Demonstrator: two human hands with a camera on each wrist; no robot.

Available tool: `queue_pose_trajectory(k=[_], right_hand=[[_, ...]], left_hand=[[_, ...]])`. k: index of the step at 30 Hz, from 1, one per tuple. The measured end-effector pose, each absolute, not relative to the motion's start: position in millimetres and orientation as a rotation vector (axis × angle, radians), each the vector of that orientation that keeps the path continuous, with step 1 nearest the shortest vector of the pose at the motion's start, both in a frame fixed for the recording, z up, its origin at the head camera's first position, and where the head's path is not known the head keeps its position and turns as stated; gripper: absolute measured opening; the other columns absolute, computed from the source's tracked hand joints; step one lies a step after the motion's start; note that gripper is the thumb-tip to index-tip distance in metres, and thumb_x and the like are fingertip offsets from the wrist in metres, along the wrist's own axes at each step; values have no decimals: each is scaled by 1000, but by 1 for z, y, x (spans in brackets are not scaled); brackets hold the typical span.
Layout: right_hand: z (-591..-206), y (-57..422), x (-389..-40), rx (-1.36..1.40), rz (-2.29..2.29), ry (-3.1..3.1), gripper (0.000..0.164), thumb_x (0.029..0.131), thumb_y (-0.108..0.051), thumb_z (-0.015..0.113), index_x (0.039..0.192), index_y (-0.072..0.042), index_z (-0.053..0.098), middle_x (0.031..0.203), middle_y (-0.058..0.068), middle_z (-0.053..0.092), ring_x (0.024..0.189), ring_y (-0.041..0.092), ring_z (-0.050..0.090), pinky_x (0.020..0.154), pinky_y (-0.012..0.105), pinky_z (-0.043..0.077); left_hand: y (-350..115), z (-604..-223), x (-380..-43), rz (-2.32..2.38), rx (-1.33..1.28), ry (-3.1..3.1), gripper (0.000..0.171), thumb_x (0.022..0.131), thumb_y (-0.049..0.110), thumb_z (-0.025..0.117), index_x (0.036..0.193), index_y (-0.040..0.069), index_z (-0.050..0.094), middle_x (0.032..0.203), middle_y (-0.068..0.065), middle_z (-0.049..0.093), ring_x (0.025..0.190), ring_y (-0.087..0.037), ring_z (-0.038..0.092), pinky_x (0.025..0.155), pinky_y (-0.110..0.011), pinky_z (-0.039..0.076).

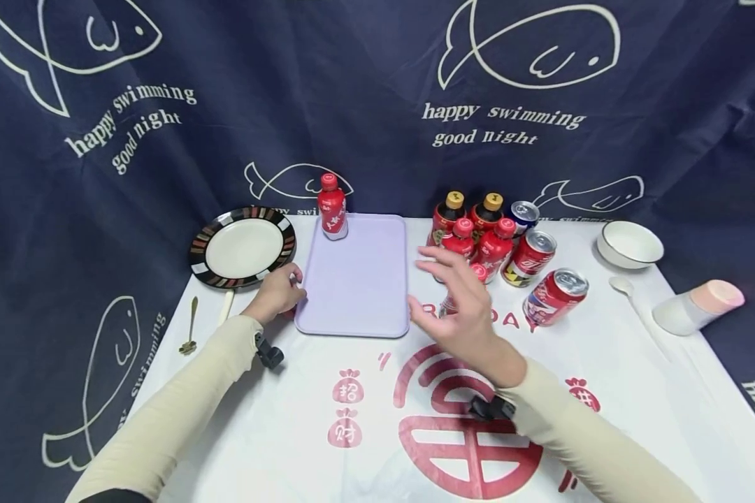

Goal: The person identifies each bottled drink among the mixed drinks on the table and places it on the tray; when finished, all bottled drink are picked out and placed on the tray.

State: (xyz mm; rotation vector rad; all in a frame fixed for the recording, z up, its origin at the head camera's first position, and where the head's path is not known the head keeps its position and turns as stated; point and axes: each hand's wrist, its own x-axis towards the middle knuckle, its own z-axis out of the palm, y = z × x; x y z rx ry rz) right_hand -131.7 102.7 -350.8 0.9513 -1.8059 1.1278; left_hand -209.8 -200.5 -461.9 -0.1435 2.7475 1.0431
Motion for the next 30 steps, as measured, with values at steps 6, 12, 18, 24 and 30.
queue_pose_trajectory(k=[6, 12, 18, 24, 30], right_hand=[[-333, 144, -131, 734, 1102, -1899, 39, 68, -7, 66, 102, 11, 60, 109, 26, 59, 102, 35, 55, 91, 24, 41], [-341, 175, -137, 586, 1243, -2100, 53, 65, 9, 71, 115, 11, 53, 119, 21, 54, 110, 30, 52, 91, 26, 44], [-369, 189, -142, 511, 1472, -2331, 62, 71, 6, 70, 127, 4, 44, 125, 14, 50, 111, 17, 51, 93, 25, 43], [-392, 190, -146, 477, 1607, -2483, 76, 73, 2, 71, 137, -2, 31, 133, 15, 43, 120, 27, 43, 94, 27, 42], [-406, 185, -145, 423, 1629, -2547, 77, 76, -3, 71, 140, -10, 28, 135, 13, 38, 119, 23, 43, 94, 27, 42]], left_hand=[[-202, -460, -211, 905, -110, 2834, 22, 74, 7, 59, 93, 7, 50, 71, -5, 51, 49, -15, 55, 43, -25, 46], [-201, -461, -213, 882, -108, 2853, 21, 75, 8, 60, 93, 8, 50, 72, -4, 51, 54, -16, 54, 45, -24, 44], [-200, -463, -211, 952, -131, 2799, 22, 75, 5, 58, 94, 6, 48, 74, -7, 50, 45, -15, 56, 42, -27, 47], [-199, -462, -211, 916, -118, 2840, 23, 74, 8, 60, 94, 7, 49, 73, -5, 50, 52, -17, 56, 45, -26, 46], [-201, -462, -212, 892, -87, 2872, 24, 71, 9, 63, 91, 7, 50, 70, -5, 49, 60, -22, 56, 49, -26, 45]])
